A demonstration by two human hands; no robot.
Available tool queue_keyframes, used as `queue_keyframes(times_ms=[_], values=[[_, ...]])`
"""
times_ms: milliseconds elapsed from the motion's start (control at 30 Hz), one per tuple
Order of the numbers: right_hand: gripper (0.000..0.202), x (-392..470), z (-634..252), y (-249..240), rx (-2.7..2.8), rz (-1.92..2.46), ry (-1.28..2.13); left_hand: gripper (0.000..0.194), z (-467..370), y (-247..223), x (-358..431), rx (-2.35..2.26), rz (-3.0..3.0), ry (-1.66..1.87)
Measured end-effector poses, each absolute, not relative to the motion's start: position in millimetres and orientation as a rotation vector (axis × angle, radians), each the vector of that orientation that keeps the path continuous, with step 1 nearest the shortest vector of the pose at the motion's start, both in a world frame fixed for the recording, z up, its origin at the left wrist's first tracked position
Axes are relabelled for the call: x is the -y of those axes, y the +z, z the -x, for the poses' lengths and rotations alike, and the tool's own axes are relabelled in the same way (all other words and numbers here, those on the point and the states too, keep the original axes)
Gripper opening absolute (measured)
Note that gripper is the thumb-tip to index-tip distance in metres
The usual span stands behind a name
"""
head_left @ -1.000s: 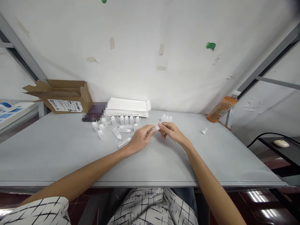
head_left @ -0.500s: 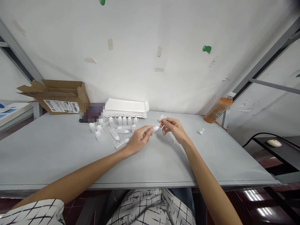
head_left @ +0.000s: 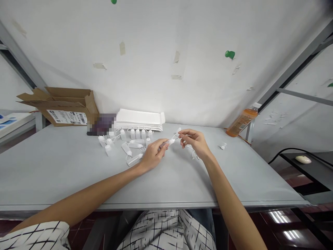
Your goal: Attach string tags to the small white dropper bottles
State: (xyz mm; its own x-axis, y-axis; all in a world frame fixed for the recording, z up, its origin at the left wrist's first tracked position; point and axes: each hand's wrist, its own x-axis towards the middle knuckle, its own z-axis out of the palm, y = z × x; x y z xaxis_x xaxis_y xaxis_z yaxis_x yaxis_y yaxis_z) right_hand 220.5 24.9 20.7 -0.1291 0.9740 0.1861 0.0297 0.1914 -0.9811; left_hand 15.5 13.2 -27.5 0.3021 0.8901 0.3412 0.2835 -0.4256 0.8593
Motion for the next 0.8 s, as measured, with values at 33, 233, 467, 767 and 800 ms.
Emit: queue_keyframes(times_ms=[33,233,467,767,800], values=[[0.029,-24.8,-220.4,20.7,1.418,1.027,1.136,0.035,-15.5,-27.3,-13.4,-1.043,-1.88,1.111],[0.027,-26.4,-221.8,18.9,1.398,0.962,1.134,0.034,-15.9,-27.1,-13.2,-1.013,-1.884,1.107],[0.013,-27.2,-220.5,16.8,1.367,0.894,1.091,0.032,-17.3,-27.1,-11.5,-1.014,-1.876,1.09],[0.01,-24.7,-219.2,18.4,1.375,0.934,1.086,0.026,-16.6,-25.6,-9.9,-1.063,-1.923,1.05],[0.01,-24.6,-219.0,18.5,1.375,0.938,1.09,0.025,-16.7,-25.7,-9.3,-1.065,-1.929,1.046]])
